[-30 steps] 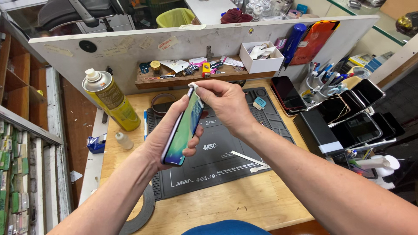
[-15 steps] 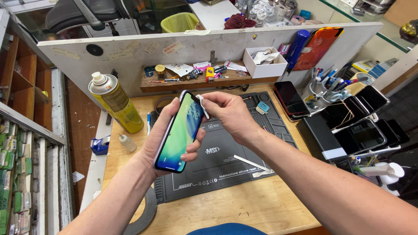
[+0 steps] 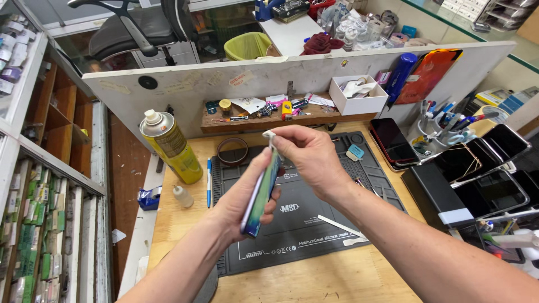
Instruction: The person wipes a smartphone with a cloth, then sprays a cleaning solution onto the cloth and continues wiping the phone's screen and back. The person uses a screwdriver to pry at the phone's edge and then resumes wiping the device.
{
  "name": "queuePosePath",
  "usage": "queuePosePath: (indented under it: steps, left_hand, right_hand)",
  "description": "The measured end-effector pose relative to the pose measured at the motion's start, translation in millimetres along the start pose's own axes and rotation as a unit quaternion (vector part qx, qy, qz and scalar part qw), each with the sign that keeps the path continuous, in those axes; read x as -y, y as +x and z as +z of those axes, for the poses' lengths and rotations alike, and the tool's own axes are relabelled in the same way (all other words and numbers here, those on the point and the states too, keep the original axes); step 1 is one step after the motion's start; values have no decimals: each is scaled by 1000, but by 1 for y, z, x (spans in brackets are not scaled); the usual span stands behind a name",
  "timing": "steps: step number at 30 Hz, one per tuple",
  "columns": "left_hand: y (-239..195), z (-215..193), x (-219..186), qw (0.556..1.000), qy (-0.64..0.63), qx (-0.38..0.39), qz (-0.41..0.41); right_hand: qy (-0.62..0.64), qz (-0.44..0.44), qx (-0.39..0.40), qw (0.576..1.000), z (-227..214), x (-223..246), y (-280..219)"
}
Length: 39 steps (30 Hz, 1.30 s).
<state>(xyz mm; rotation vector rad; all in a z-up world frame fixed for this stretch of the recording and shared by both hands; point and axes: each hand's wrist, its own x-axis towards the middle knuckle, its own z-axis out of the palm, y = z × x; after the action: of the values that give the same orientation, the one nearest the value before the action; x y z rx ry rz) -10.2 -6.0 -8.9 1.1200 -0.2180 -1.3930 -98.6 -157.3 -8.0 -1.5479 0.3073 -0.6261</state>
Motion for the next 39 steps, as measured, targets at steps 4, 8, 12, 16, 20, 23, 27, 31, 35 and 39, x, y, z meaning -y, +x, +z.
queuePosePath:
  steps: [4, 8, 12, 16, 20, 23, 27, 31, 35, 39]
  left_hand:
    - [13, -4, 3, 1000, 7, 16, -4]
    - [19, -17, -6, 998, -56, 2, -1]
    - [27, -26, -19, 993, -117, -8, 0]
    - [31, -36, -30, 994, -80, -69, -14]
    - [35, -29, -19, 998, -51, -30, -34]
    - [30, -29, -13, 998, -25, -23, -60]
    - [26, -28, -11, 996, -14, 2, -92]
    - [24, -29, -10, 996, -34, 5, -82]
    - [12, -32, -4, 995, -27, 3, -99]
    - [7, -32, -2, 993, 3, -15, -114]
  right_hand:
    - [-102, -93, -14, 990, -2, 16, 0]
    - [-301, -291, -50, 907, 8, 41, -9]
    - [-334, -274, 35, 901, 17, 47, -36]
    - [-275, -237, 43, 931, 28, 35, -54]
    - [-278, -298, 96, 908, 20, 29, -51]
    - [-323, -346, 78, 877, 16, 38, -33]
    - [-373, -249, 18, 894, 14, 57, -26]
    - [-344, -333, 95, 873, 27, 51, -53]
    - [-349, -338, 114, 866, 22, 40, -50]
    - [-382, -222, 33, 897, 6, 44, -30]
